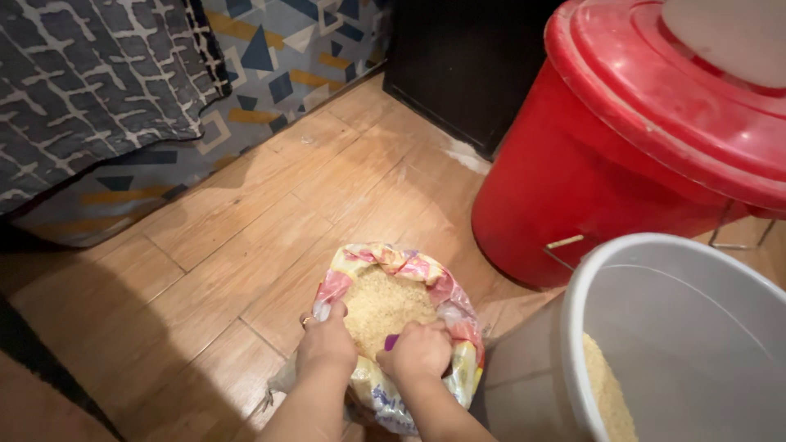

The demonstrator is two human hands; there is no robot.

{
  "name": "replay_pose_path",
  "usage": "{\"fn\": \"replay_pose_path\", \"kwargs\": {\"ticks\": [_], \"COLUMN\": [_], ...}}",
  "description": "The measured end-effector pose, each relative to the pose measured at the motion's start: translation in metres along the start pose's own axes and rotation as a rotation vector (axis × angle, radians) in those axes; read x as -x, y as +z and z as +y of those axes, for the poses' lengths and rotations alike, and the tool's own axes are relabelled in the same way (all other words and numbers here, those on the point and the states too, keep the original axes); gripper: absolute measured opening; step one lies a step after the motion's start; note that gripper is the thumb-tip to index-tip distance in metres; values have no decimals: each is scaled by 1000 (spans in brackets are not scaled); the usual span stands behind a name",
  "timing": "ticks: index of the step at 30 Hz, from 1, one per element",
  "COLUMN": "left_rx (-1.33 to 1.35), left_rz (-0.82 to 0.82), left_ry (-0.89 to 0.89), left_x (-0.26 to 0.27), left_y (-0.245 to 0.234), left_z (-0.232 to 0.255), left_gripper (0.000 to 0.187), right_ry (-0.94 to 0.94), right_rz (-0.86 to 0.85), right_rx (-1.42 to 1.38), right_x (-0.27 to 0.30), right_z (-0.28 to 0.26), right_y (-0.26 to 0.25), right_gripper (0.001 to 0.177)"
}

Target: The person scoops rice from an open bag using a purple scoop and pours it into a grey bucket. The person repeats this scooping and pouring action multiple times to transfer rice from the bag to the bucket.

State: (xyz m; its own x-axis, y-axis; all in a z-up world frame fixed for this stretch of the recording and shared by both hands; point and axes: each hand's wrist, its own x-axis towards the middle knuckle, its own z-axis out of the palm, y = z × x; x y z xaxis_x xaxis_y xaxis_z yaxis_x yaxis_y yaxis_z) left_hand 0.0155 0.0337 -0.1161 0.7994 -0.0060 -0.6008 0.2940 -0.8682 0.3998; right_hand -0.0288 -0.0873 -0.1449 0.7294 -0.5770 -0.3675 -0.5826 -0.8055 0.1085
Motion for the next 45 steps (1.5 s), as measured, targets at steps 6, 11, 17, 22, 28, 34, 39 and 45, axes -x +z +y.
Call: {"fn": "replay_pose_path", "kwargs": {"ticks": [6, 11, 17, 22, 28, 34, 39, 45], "left_rx": [105, 52, 40, -147, -290, -319, -218, -166], "left_rz": [81, 74, 42, 39, 180, 269, 386, 491], "left_ry": [11, 10, -25, -17, 154, 248, 300, 416], "left_x": [-13, -9, 4, 13, 22, 36, 53, 77], "left_y": [12, 12, -4, -19, -28, -42, -57, -64], "left_z": [-5, -4, 5, 15, 20, 29, 33, 49], "left_gripper": [41, 46, 42, 47, 44, 36, 39, 36], "right_ry": [240, 333, 436, 517, 469, 450, 350, 205], "right_rz": [-71, -72, -182, -216, -244, -356, -437, -483], "right_rx": [-358, -550, -986, -1323, -1454, -1781, -1903, -1994], "right_x": [-1, -7, -15, -22, -28, -24, -12, 13], "right_z": [-9, -11, 2, 8, 22, 35, 48, 64], "right_y": [2, 12, 24, 33, 31, 8, -24, -78], "right_gripper": [71, 71, 67, 72, 67, 54, 55, 55]}}
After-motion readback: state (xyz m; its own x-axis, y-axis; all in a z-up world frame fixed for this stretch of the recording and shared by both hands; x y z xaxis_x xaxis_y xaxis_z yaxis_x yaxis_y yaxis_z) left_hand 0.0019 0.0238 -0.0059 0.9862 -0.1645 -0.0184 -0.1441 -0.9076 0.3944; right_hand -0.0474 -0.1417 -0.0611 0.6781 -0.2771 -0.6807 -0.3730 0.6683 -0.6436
